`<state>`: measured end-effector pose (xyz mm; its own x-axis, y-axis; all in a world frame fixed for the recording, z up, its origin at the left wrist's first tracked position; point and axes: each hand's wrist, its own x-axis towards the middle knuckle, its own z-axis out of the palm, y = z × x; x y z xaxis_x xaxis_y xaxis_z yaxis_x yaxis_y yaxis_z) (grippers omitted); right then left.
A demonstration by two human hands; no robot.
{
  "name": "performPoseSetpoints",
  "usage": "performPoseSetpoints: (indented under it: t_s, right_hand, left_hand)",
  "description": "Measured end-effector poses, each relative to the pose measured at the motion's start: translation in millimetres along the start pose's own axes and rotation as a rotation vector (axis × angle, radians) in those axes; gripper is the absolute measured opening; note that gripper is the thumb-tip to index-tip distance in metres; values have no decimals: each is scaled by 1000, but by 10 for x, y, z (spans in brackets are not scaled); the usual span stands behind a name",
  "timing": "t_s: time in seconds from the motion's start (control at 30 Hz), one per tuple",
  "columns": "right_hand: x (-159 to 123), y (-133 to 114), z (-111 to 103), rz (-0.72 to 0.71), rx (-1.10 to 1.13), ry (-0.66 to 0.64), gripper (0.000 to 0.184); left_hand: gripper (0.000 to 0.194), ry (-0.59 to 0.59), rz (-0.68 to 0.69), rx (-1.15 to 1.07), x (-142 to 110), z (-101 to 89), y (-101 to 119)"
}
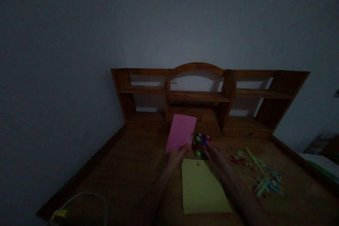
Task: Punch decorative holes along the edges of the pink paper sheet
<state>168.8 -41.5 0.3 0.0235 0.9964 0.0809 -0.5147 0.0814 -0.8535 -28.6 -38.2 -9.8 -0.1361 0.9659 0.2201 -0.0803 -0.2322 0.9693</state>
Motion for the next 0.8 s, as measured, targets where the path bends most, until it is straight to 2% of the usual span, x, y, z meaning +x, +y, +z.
performPoseSetpoints:
  t_s: [0.2, 0.4, 0.53, 0.73, 0.8]
  right_hand:
    - [-65, -70, 77, 116, -17, -67, 46]
    - [-48, -1, 12, 113, -7, -21, 36]
    - [-26, 62, -24, 115, -15, -49, 36]
    - [-68, 33, 29, 81, -67, -104, 44]
    - [-86, 17, 45, 89, -76, -107, 48]
  left_hand:
    - [31, 41, 7, -34, 18, 6, -14]
    - [52, 61, 68, -95, -5, 36, 108]
    - [52, 59, 64, -84, -24, 39, 160]
    - [46, -48, -54, -68, 33, 18, 4]
    - [45, -28, -25, -48, 60, 4, -60]
